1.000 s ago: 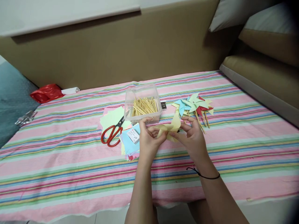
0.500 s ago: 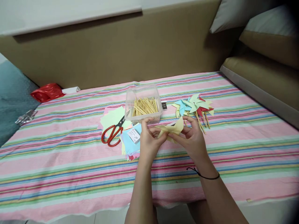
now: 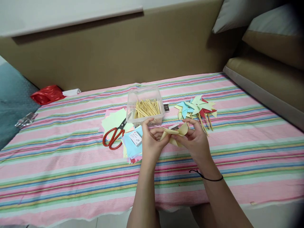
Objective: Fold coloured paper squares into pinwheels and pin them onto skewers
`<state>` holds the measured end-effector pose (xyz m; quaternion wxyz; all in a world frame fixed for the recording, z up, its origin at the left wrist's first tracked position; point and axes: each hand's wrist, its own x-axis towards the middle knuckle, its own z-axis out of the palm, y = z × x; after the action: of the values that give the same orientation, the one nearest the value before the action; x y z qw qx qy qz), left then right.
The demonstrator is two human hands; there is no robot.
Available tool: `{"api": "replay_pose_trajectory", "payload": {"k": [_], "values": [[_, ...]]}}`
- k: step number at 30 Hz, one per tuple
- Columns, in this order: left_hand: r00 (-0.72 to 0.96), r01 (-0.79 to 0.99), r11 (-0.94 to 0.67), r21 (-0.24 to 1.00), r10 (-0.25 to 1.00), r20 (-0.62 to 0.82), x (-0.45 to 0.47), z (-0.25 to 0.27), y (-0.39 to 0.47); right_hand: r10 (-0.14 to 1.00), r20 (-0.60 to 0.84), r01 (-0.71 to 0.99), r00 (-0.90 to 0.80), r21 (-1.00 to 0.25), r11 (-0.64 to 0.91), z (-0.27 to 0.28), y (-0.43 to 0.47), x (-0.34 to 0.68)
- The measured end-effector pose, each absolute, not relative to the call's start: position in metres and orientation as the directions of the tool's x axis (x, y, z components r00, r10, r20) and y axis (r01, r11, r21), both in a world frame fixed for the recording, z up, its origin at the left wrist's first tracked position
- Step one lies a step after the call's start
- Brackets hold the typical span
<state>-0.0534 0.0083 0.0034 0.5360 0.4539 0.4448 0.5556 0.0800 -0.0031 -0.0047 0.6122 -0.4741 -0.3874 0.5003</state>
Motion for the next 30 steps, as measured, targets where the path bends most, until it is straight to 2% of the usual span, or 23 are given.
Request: {"api": "replay_pose_trajectory", "payload": {"k": [9, 19, 30], "values": [[0.009, -0.169, -0.041, 0.985, 0.999, 0.043, -0.0555, 0.0021, 0.0074, 0.983, -0.030, -0.279, 0.182, -0.960, 0.023, -0.0028, -0.0049, 0.0806], [0.027, -0.196, -0.041, 0.980, 0.999, 0.047, -0.0548, 0.0029, 0.0076, 0.978, 0.001, -0.215, 0.210, -0.975, 0.047, -0.0092, -0.0027, 0.0831], [0.018, -0.213, -0.008, 0.977, 1.000, 0.012, -0.0588, 0.0063, 0.0105, 0.990, -0.053, -0.264, 0.127, -0.964, -0.018, -0.0095, -0.0019, 0.0835]]}}
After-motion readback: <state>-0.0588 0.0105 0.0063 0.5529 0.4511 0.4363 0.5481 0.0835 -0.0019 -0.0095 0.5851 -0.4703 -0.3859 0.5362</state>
